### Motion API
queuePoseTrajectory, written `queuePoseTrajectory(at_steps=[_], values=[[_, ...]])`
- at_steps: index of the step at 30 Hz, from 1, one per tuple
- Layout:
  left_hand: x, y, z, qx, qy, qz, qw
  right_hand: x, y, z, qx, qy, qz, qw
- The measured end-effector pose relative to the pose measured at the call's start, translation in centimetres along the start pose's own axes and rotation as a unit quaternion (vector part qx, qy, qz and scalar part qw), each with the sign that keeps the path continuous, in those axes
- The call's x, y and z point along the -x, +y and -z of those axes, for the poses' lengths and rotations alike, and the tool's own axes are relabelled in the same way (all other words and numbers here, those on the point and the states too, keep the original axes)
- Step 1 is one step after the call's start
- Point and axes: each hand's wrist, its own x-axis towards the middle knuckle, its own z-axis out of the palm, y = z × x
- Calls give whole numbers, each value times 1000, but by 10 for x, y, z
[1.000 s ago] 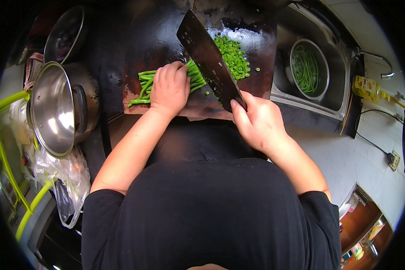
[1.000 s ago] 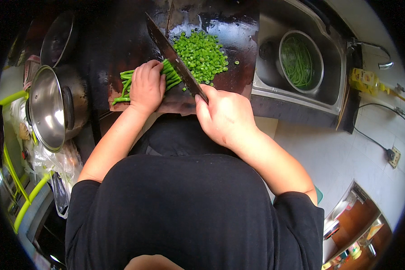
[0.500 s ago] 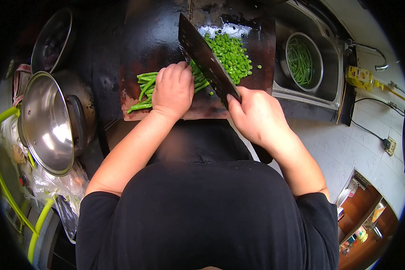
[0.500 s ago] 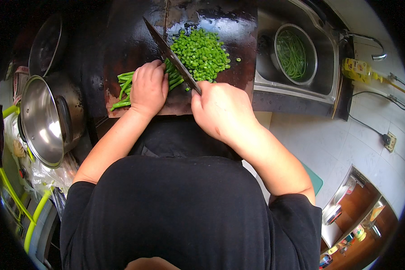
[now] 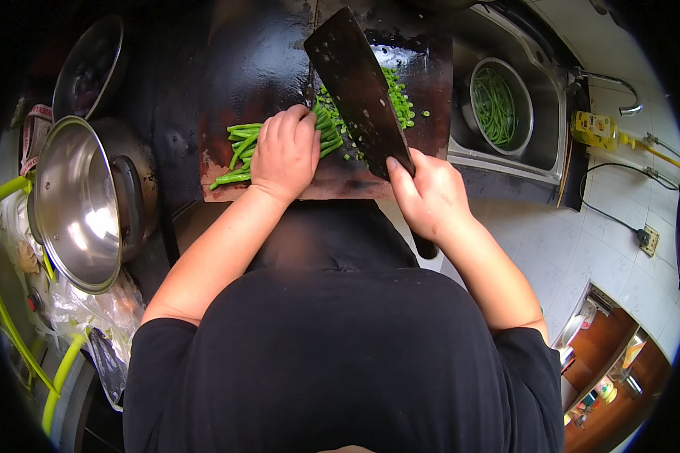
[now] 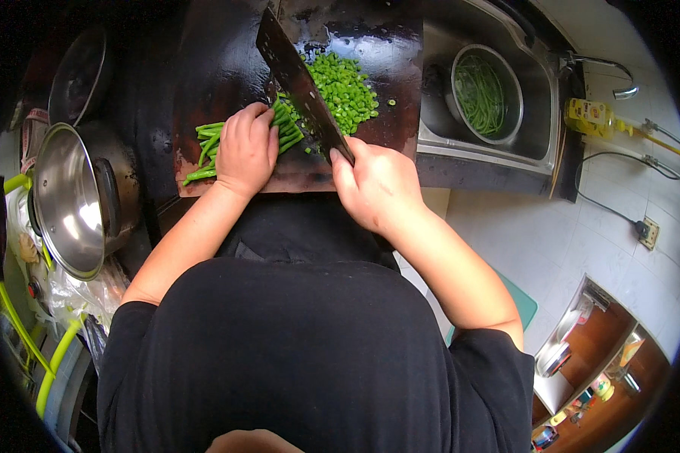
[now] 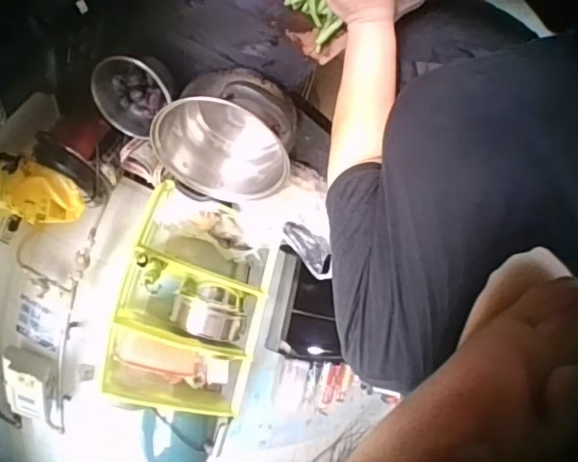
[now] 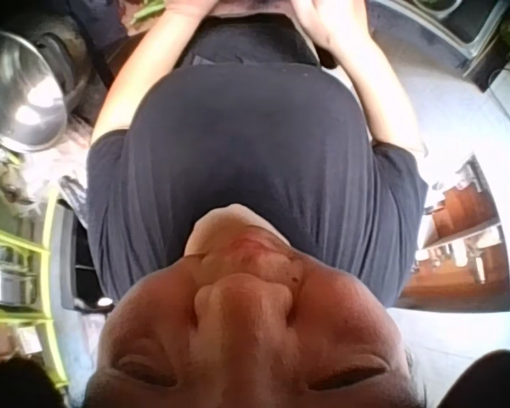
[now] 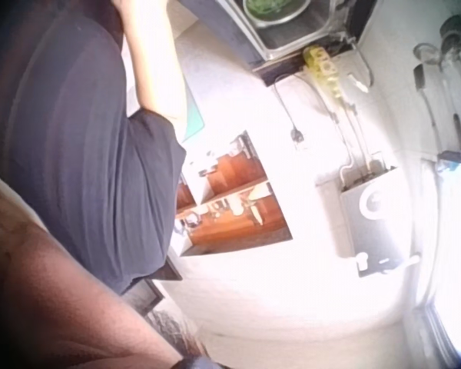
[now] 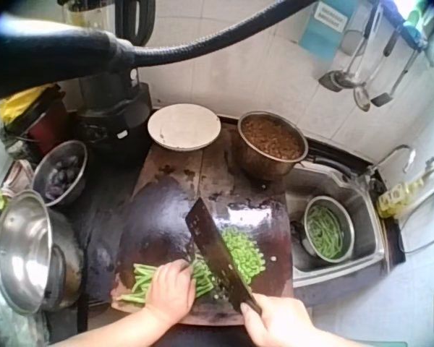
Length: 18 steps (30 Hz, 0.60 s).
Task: The person washes green beans in a metal bowl under running water, then transfers them to a wooden cutting board. They use a large cleaver to chop the green beans into small pieces on the board.
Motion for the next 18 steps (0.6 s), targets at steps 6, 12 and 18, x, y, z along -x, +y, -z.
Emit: queuePoseTrajectory(at_steps=[6, 12, 18], values=[[0, -1, 0, 15, 4, 1, 1000, 9, -7, 4, 28, -39, 2, 999], [1, -2, 0, 16, 0, -1, 1000, -3, -15, 5, 44, -75, -25, 996], [0, -5, -2, 1, -10, -12, 1000, -36, -25, -15, 52, -77, -62, 994]])
